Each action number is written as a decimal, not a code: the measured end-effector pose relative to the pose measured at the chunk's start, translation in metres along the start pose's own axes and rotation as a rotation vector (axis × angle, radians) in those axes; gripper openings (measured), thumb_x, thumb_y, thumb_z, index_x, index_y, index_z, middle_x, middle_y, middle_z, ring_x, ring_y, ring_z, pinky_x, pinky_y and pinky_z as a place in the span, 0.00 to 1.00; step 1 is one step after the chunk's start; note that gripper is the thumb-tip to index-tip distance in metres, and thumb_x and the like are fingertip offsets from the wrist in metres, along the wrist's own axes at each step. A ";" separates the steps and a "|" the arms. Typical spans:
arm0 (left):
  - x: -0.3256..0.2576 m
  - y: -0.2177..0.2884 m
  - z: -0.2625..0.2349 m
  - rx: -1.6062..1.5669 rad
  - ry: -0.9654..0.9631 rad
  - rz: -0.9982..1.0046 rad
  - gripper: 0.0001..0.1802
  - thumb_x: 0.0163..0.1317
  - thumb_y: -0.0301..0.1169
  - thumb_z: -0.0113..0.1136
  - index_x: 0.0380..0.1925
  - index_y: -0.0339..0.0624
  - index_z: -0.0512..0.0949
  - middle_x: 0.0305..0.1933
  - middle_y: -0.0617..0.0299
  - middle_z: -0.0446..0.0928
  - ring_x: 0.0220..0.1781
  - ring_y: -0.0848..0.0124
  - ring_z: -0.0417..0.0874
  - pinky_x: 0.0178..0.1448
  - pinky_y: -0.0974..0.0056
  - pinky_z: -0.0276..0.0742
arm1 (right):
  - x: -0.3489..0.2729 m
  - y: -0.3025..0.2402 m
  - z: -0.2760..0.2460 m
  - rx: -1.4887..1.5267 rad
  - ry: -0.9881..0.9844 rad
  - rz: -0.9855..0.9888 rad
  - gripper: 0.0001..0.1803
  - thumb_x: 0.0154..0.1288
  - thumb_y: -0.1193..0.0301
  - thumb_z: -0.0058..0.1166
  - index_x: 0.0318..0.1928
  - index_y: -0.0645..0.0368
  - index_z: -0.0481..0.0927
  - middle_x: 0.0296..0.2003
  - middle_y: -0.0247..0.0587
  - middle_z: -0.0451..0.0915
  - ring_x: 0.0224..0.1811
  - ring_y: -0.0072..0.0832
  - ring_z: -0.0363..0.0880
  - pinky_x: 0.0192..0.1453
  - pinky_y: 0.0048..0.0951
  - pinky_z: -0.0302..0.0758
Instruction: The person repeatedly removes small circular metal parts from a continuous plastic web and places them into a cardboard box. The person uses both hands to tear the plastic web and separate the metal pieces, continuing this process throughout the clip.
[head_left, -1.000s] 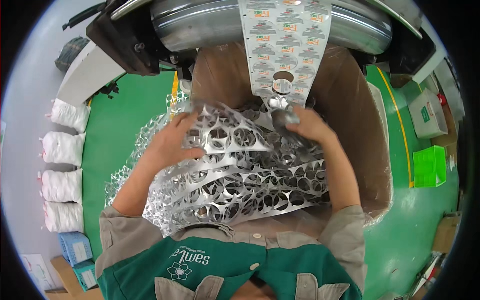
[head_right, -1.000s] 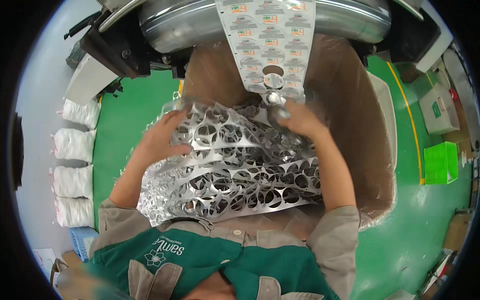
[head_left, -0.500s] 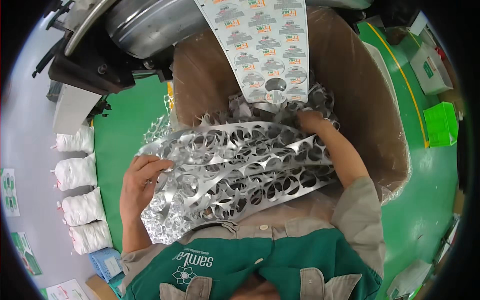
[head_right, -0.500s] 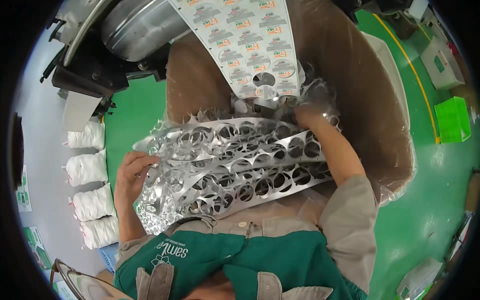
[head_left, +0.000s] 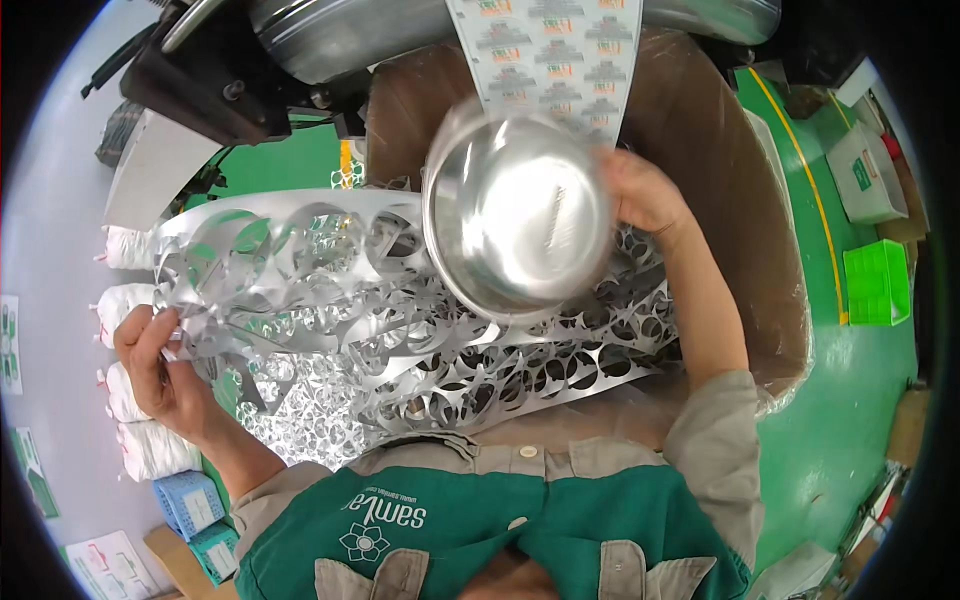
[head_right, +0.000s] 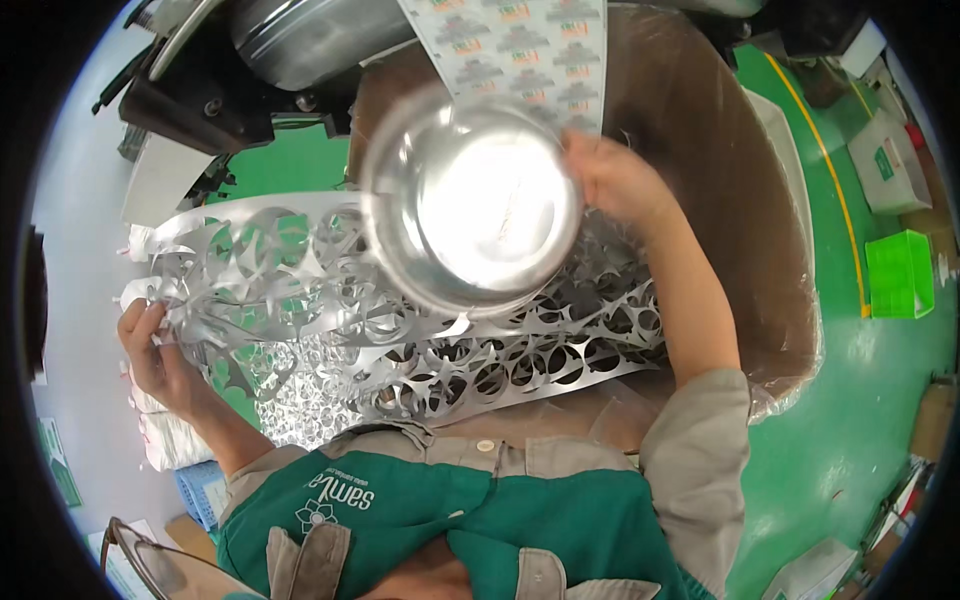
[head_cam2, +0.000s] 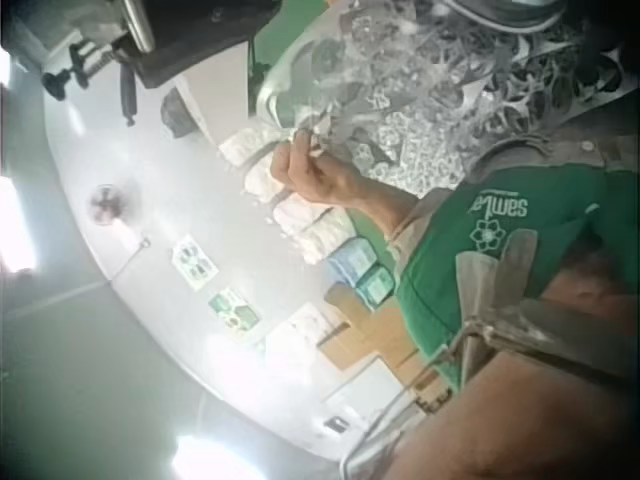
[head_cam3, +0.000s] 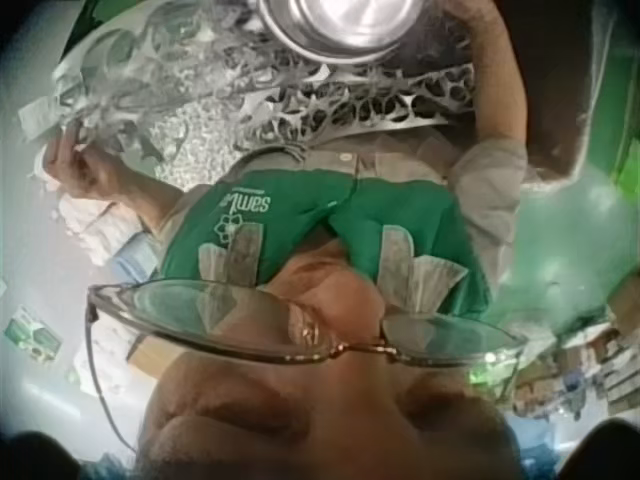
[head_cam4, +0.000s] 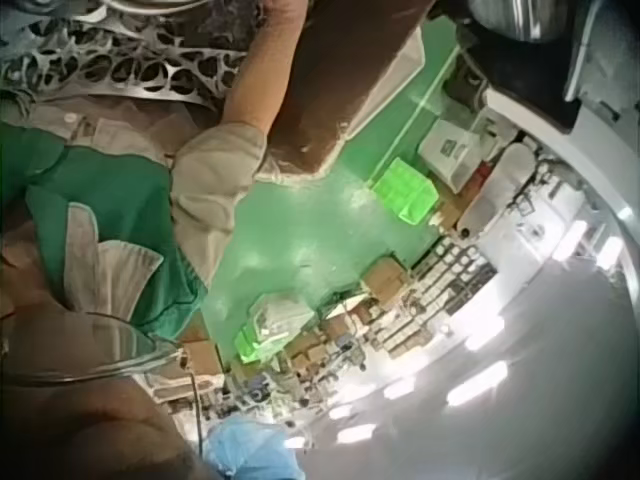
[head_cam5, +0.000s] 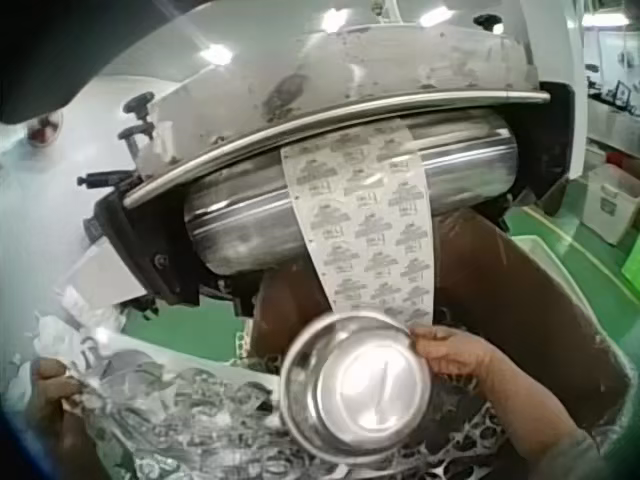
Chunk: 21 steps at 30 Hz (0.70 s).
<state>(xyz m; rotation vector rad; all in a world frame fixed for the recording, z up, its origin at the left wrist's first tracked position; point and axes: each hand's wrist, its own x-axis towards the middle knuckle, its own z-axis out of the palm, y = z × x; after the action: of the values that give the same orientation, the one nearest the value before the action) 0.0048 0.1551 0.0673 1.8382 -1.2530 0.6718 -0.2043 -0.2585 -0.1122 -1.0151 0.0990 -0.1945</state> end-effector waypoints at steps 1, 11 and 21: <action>0.000 0.000 -0.002 0.033 -0.009 -0.039 0.27 0.35 0.11 0.38 0.39 0.31 0.76 0.42 0.53 0.72 0.43 0.67 0.72 0.45 0.69 0.66 | 0.000 0.033 -0.034 -0.660 0.154 0.088 0.27 0.58 0.58 0.56 0.53 0.60 0.70 0.44 0.41 0.77 0.43 0.29 0.76 0.47 0.30 0.74; 0.000 -0.038 0.002 0.207 -0.759 -0.270 0.33 0.38 0.35 0.70 0.50 0.45 0.73 0.56 0.57 0.69 0.60 0.54 0.64 0.63 0.54 0.59 | -0.016 0.051 -0.053 -1.418 0.028 0.510 0.32 0.45 0.60 0.63 0.47 0.69 0.71 0.43 0.57 0.76 0.47 0.44 0.75 0.49 0.37 0.71; -0.022 0.015 0.180 0.233 -1.331 0.391 0.32 0.43 0.47 0.67 0.48 0.44 0.73 0.44 0.51 0.75 0.54 0.56 0.71 0.63 0.46 0.54 | -0.013 -0.081 0.058 -1.119 0.367 -0.161 0.19 0.50 0.69 0.61 0.42 0.65 0.74 0.32 0.38 0.78 0.32 0.21 0.73 0.38 0.25 0.70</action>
<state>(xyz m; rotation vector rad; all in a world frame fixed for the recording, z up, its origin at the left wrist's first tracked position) -0.0185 0.0120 -0.0427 2.2891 -2.4712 -0.4021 -0.2166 -0.2485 -0.0126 -2.0961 0.4982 -0.4992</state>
